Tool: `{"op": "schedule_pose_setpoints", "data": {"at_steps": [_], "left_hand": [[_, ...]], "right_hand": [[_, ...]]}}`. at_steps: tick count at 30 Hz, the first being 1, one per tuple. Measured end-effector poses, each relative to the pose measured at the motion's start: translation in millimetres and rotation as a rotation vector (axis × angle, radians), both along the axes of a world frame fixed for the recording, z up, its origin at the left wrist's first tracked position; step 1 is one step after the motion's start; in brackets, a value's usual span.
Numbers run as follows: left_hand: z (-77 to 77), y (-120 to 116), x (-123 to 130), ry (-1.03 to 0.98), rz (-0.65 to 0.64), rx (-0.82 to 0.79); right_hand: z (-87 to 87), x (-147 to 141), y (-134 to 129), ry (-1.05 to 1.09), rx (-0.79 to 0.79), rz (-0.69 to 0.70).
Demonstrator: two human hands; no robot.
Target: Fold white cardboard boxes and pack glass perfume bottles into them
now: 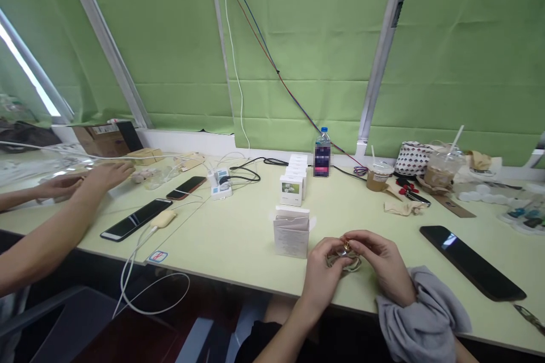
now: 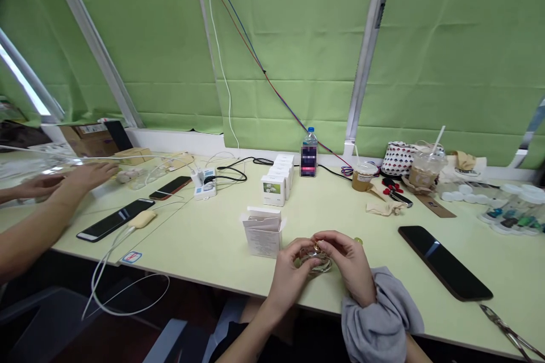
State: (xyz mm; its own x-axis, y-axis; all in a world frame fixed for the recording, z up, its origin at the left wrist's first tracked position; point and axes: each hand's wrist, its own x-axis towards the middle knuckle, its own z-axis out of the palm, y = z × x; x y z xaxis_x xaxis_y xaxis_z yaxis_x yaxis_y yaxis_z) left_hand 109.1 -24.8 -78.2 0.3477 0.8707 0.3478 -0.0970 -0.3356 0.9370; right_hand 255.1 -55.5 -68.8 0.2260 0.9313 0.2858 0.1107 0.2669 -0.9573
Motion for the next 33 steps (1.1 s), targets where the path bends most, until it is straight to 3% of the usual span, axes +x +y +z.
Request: {"op": "schedule_pose_setpoints", "data": {"at_steps": [6, 18, 27, 33], "left_hand": [[0.4, -0.7, -0.2, -0.014, -0.014, -0.008], [-1.9, 1.7, 0.5, -0.032, -0.018, -0.002], [-1.8, 2.0, -0.6, -0.024, -0.04, 0.005], [-0.2, 1.4, -1.4, -0.021, -0.055, -0.032]], "right_hand": [[-0.9, -1.1, -1.9, -0.102, 0.079, -0.044], [-6.0, 0.9, -0.1, -0.38, 0.389, -0.061], [-3.7, 4.1, -0.7, -0.535, 0.417, -0.045], [0.4, 4.0, -5.8, -0.571, 0.296, -0.054]]}}
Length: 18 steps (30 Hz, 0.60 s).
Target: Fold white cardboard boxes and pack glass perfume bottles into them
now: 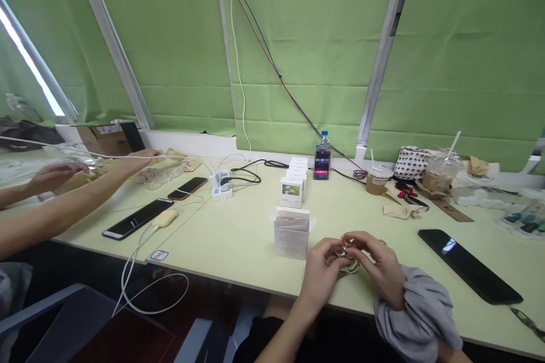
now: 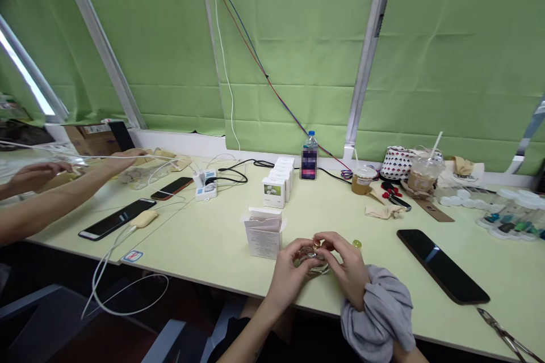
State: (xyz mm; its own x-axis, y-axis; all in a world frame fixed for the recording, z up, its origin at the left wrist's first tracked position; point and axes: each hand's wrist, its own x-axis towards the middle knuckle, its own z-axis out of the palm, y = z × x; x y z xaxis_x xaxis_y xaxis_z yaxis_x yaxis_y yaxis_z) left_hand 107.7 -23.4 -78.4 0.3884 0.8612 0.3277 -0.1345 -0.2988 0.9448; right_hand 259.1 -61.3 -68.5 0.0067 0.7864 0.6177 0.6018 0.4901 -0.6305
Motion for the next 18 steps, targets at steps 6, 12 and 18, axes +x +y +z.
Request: {"op": "schedule_pose_setpoints", "data": {"at_steps": [6, 12, 18], "left_hand": [[0.3, -0.9, -0.5, 0.002, 0.008, -0.024], [0.4, -1.4, 0.0, 0.016, 0.003, 0.026], [-0.3, -1.3, 0.3, 0.01, 0.014, 0.029]], "right_hand": [[3.0, 3.4, -0.3, 0.003, -0.025, 0.011], [0.6, 0.7, -0.8, -0.072, 0.071, -0.03], [3.1, -6.3, -1.8, -0.094, 0.137, -0.071]]}}
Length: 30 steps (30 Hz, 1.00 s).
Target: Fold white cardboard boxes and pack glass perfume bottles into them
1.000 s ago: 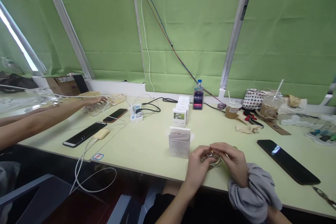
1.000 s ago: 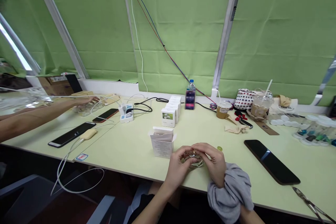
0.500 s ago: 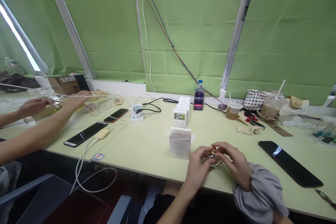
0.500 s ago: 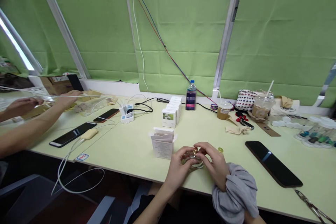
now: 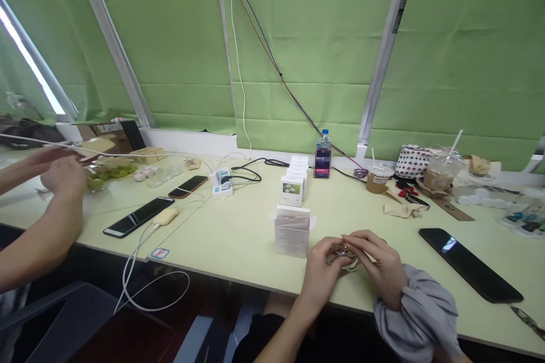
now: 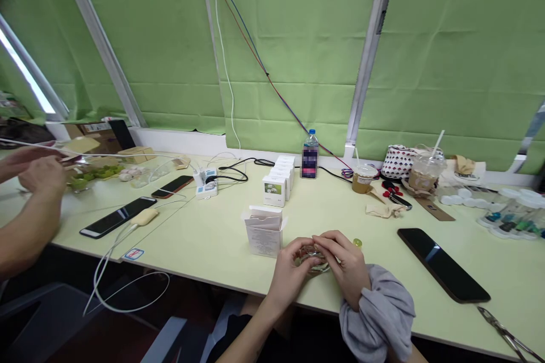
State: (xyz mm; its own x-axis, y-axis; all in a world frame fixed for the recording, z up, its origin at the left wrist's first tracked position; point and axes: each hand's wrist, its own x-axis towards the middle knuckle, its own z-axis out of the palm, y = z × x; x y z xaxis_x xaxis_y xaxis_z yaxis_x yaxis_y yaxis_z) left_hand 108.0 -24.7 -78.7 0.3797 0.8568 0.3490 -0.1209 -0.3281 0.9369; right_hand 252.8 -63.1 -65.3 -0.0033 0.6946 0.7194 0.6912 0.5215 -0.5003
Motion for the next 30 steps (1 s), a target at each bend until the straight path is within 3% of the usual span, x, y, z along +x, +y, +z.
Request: {"op": "schedule_pose_setpoints", "data": {"at_steps": [14, 17, 20, 24, 27, 30], "left_hand": [[-0.1, 0.8, 0.5, -0.019, -0.013, -0.032], [-0.9, -0.2, -0.4, -0.035, -0.025, -0.074], [0.9, -1.9, -1.7, -0.064, -0.025, -0.113], [2.1, -2.5, -2.6, -0.048, -0.039, -0.079], [-0.8, -0.5, -1.6, -0.007, -0.042, -0.061], [-4.3, 1.8, 0.0, 0.025, -0.057, -0.077]], "right_hand": [[3.6, 7.2, -1.4, -0.042, -0.067, -0.037], [7.2, 23.5, -2.1, -0.06, -0.071, -0.189], [1.8, 47.8, 2.2, -0.237, -0.092, -0.439], [-20.3, 71.1, 13.6, -0.543, -0.397, -0.73], [-30.6, 72.2, 20.3, -0.547, -0.594, -0.663], [-22.9, 63.6, 18.2, -0.351, -0.498, -0.491]]}}
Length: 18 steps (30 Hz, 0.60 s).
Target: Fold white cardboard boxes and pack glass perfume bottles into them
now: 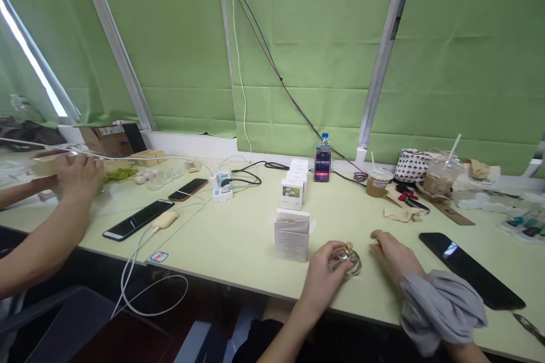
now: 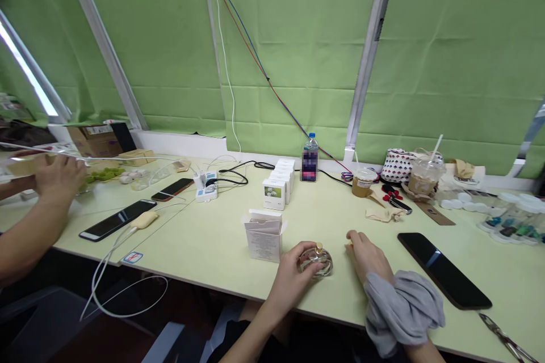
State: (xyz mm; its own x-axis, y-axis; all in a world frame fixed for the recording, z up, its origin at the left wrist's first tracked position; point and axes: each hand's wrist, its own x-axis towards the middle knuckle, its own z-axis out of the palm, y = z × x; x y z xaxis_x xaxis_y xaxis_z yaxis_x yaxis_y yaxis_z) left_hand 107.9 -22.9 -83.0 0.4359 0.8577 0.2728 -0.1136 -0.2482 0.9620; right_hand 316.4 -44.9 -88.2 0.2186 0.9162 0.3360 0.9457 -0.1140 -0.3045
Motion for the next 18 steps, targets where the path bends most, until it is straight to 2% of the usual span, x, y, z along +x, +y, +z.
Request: {"op": "schedule_pose_setpoints", "data": {"at_steps": [4, 6, 8, 11, 18], "left_hand": [[-0.6, 1.4, 1.0, 0.001, -0.017, -0.002], [0.1, 1.6, 1.1, 0.0, -0.011, 0.003], [0.4, 1.6, 1.4, 0.005, -0.009, 0.003], [0.3, 1.3, 1.5, 0.02, -0.007, 0.008], [1.0, -0.2, 0.0, 0.008, -0.024, 0.036]], "right_hand": [[27.2, -21.2, -18.6, 0.323, 0.361, 0.174], [37.8, -34.0, -28.1, 0.375, 0.426, 0.277], [42.2, -45.3, -33.1, 0.357, 0.441, 0.361], [38.3, -55.4, -31.0, 0.306, 0.438, 0.43], [25.0, -53.3, -22.2, 0.245, 0.394, 0.543]]}}
